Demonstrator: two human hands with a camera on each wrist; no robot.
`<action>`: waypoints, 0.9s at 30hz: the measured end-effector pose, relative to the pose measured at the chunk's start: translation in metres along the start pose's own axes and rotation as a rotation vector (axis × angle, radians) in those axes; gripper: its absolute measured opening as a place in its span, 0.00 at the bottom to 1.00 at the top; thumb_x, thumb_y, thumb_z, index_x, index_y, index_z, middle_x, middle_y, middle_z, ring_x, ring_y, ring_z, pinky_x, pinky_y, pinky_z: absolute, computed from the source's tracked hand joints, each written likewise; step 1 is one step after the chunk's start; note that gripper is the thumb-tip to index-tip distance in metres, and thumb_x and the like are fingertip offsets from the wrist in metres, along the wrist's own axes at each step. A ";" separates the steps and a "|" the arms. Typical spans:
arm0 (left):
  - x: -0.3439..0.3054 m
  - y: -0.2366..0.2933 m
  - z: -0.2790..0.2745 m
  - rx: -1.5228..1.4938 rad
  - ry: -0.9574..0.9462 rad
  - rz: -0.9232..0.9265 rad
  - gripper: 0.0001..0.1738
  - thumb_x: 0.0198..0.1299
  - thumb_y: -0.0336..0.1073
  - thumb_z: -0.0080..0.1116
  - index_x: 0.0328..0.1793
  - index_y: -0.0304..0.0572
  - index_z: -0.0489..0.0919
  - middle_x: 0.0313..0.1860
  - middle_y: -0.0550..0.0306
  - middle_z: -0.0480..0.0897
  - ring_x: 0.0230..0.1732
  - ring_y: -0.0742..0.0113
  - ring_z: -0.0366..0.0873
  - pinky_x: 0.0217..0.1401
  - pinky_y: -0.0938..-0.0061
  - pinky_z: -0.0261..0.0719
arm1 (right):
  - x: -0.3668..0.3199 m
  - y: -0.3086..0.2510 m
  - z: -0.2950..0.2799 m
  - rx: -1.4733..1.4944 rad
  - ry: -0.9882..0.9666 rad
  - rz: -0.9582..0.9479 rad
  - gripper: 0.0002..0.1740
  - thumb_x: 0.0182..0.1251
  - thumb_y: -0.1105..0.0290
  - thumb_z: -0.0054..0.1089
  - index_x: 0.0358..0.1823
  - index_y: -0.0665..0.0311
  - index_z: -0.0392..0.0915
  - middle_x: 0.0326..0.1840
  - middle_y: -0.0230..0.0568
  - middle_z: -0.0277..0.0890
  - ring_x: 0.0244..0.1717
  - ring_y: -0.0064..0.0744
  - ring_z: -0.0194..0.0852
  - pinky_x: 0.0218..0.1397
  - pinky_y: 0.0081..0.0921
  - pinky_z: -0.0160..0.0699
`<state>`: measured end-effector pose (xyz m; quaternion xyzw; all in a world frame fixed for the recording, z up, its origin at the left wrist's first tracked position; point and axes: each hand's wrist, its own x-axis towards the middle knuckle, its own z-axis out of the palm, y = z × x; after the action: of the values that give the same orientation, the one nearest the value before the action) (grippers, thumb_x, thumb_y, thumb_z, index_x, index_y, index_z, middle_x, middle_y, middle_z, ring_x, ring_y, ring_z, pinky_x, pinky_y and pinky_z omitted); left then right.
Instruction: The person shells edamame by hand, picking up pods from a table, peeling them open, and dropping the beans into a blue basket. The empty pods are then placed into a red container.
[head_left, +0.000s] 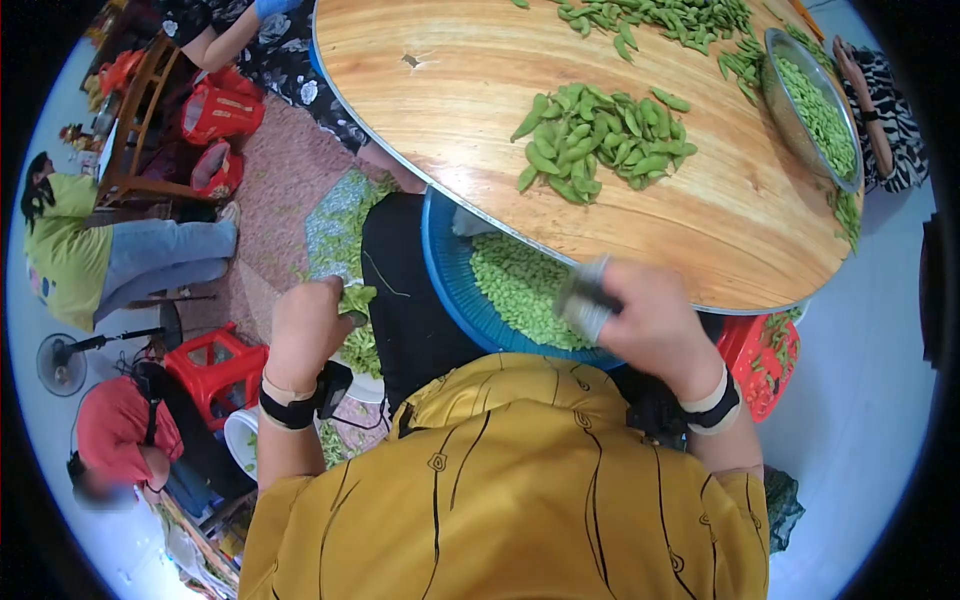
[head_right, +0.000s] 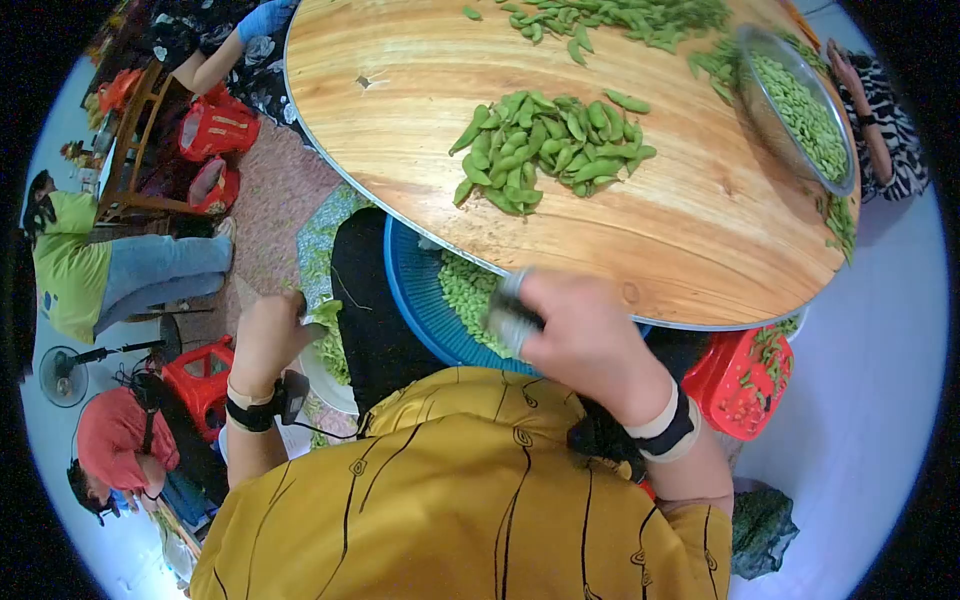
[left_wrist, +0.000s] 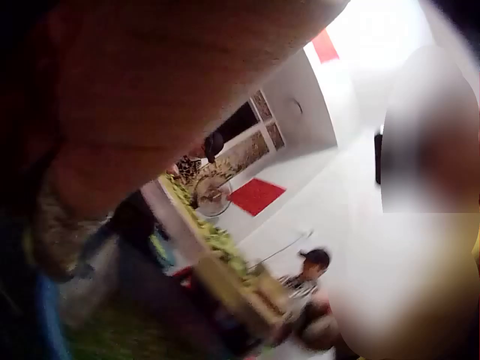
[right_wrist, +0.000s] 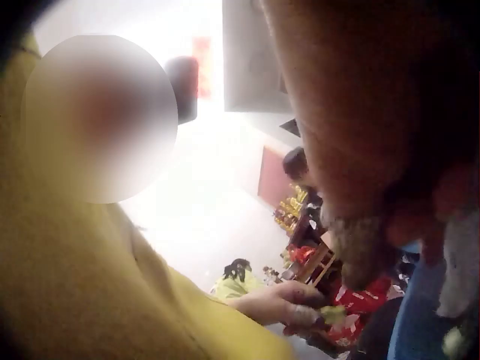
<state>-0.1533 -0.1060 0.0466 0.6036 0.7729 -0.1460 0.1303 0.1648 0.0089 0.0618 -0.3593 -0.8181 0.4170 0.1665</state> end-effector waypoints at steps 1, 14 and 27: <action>0.000 0.000 -0.001 0.002 0.001 -0.004 0.15 0.49 0.41 0.68 0.35 0.38 0.78 0.26 0.44 0.80 0.32 0.43 0.79 0.34 0.56 0.76 | 0.010 0.000 0.000 0.002 -0.001 -0.004 0.10 0.55 0.66 0.65 0.33 0.64 0.78 0.28 0.49 0.75 0.33 0.50 0.75 0.35 0.40 0.74; 0.085 0.143 -0.044 -0.535 0.763 0.548 0.13 0.51 0.33 0.63 0.42 0.39 0.76 0.33 0.45 0.78 0.35 0.44 0.77 0.38 0.56 0.75 | 0.012 0.025 -0.030 0.278 0.575 0.202 0.09 0.64 0.69 0.59 0.41 0.66 0.76 0.17 0.36 0.71 0.18 0.25 0.68 0.23 0.24 0.67; 0.080 0.146 -0.052 -0.704 0.872 0.437 0.10 0.58 0.25 0.55 0.46 0.34 0.80 0.36 0.51 0.83 0.32 0.67 0.81 0.33 0.75 0.76 | -0.047 0.058 -0.047 0.944 0.537 0.417 0.08 0.68 0.68 0.55 0.42 0.66 0.75 0.27 0.31 0.73 0.19 0.14 0.61 0.21 0.15 0.62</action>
<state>-0.0317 0.0188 0.0541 0.6733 0.6148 0.4101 0.0204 0.2500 0.0240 0.0442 -0.4929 -0.3847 0.6548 0.4246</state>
